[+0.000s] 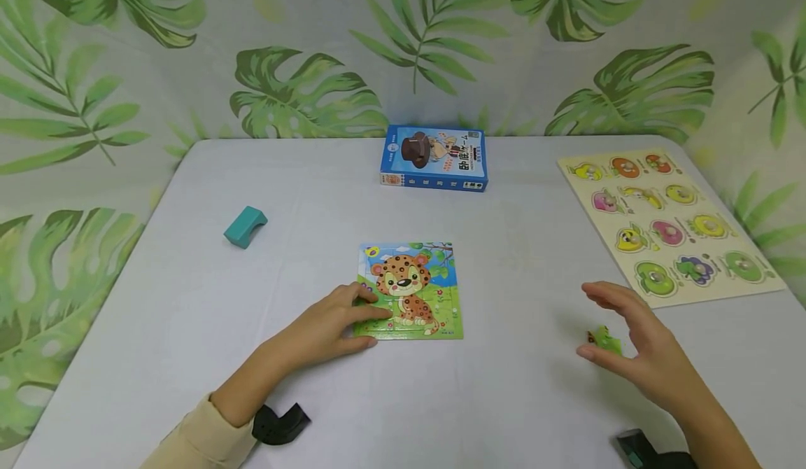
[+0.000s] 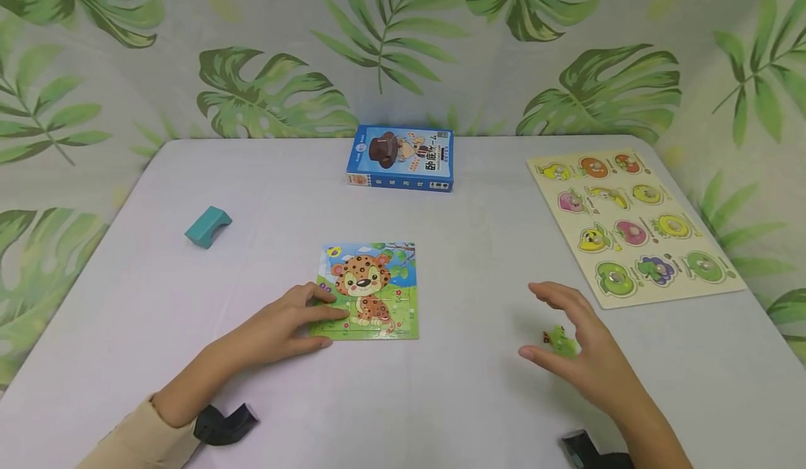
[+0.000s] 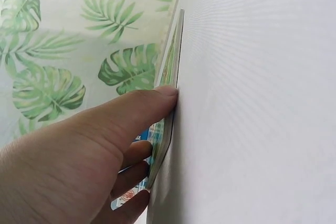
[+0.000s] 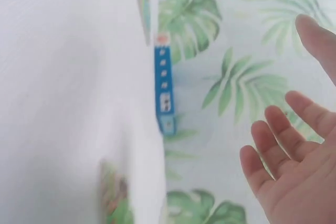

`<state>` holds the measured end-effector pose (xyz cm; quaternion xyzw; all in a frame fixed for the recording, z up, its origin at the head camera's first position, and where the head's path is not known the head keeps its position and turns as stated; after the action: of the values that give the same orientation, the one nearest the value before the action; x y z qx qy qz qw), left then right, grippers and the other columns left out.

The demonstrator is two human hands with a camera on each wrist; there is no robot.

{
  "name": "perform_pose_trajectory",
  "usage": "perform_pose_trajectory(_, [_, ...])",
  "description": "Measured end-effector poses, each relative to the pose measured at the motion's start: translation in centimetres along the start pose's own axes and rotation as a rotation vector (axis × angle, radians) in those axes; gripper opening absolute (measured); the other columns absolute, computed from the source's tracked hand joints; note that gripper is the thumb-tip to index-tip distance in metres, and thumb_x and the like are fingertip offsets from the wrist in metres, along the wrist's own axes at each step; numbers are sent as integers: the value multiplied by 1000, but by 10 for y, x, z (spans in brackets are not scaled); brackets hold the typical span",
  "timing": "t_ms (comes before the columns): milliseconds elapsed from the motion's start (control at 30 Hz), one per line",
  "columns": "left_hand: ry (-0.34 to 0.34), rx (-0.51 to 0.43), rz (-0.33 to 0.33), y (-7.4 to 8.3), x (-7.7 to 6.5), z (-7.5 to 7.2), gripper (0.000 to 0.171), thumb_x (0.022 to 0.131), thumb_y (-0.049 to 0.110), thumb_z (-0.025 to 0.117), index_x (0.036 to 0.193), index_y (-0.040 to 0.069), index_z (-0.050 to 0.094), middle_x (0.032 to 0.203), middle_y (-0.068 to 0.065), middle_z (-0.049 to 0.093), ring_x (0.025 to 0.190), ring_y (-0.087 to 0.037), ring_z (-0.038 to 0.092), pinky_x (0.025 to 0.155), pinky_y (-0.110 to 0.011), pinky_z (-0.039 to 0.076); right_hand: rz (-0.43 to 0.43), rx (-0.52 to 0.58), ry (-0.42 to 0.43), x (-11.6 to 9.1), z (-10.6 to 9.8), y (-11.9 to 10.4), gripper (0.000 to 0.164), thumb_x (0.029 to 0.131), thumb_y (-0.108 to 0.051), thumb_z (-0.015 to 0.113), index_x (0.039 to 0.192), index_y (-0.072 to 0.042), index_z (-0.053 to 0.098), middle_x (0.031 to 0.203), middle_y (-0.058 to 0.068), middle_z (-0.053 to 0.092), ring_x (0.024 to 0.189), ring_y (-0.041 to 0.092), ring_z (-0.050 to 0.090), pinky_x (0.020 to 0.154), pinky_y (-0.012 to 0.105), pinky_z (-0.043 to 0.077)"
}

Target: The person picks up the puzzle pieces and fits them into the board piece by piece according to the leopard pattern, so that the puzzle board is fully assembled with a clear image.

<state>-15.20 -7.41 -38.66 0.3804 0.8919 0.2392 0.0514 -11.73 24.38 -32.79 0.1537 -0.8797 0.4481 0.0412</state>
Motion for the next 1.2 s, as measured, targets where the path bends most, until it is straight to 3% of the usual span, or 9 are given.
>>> perform_pose_trajectory(67, [2, 0, 0, 0, 0, 0, 39, 81, 32, 67, 119, 24, 60, 119, -1, 47, 107, -16, 42, 87, -34, 39, 51, 0, 24, -8, -5, 13, 77, 66, 5, 75, 133, -10, 41, 128, -4, 43, 115, 0, 35, 74, 77, 17])
perform_pose_trajectory(133, [6, -1, 1, 0, 0, -1, 39, 81, 32, 67, 119, 24, 60, 119, -1, 47, 107, -16, 42, 87, -34, 39, 74, -27, 45, -15, -9, 24, 76, 67, 5, 75, 133, -10, 41, 127, -5, 44, 115, -1, 36, 93, 64, 20])
perform_pose_trajectory(200, [7, -3, -1, 0, -1, -1, 40, 81, 32, 67, 119, 24, 60, 119, -1, 47, 107, -16, 42, 87, -34, 39, 69, -51, 63, -21, -12, 31, 75, 66, 6, 75, 132, -7, 41, 126, -3, 46, 114, -1, 38, 102, 40, 24])
perform_pose_trajectory(300, [6, -3, -8, -1, -1, 0, 40, 81, 32, 67, 119, 24, 60, 119, -1, 47, 107, -16, 41, 88, -34, 39, 55, -92, 67, -27, -15, 41, 75, 66, 7, 75, 131, -4, 41, 126, -1, 45, 112, -1, 39, 89, 6, 24])
perform_pose_trajectory(533, [12, -8, -8, -2, -1, 0, 40, 80, 31, 67, 119, 24, 60, 120, -1, 46, 108, -16, 41, 88, -34, 38, 62, -162, 19, -37, -14, 61, 75, 66, 1, 77, 131, -3, 40, 126, -8, 42, 105, -6, 37, 83, 6, 25])
perform_pose_trajectory(633, [10, -11, -5, -2, -1, 0, 40, 81, 32, 67, 119, 24, 60, 120, -1, 46, 108, -16, 41, 88, -34, 38, 61, -204, -3, -40, -13, 68, 77, 64, -3, 79, 131, -3, 40, 123, -17, 38, 102, -9, 35, 81, 4, 24])
perform_pose_trajectory(767, [4, -11, -5, -2, 0, 1, 40, 81, 32, 66, 120, 25, 60, 120, 0, 46, 108, -15, 41, 88, -33, 38, 66, -282, -34, -41, -12, 78, 77, 63, -8, 80, 129, 0, 41, 122, -2, 42, 103, -14, 29, 82, 0, 19])
perform_pose_trajectory(867, [9, -6, 2, -2, 0, 1, 40, 81, 32, 66, 120, 25, 60, 120, 0, 46, 108, -15, 41, 87, -33, 39, 61, -327, -42, -41, -11, 81, 72, 64, -9, 80, 125, 2, 45, 112, 13, 49, 104, -16, 27, 84, -1, 15])
perform_pose_trajectory(1200, [4, 8, -15, -2, 0, 2, 39, 81, 31, 67, 119, 24, 60, 120, 1, 46, 109, -14, 40, 90, -32, 38, 14, -419, 3, -36, -12, 69, 61, 61, -12, 82, 114, 3, 56, 96, 9, 56, 89, -10, 37, 76, 1, 20])
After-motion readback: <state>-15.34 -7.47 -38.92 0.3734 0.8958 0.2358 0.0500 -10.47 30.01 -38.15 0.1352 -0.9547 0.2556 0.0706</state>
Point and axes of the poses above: each hand's wrist, its own x-axis towards the middle knuckle, its own z-axis out of the palm, y = z × x, the point moved 10 cm from there along x, towards the middle knuckle
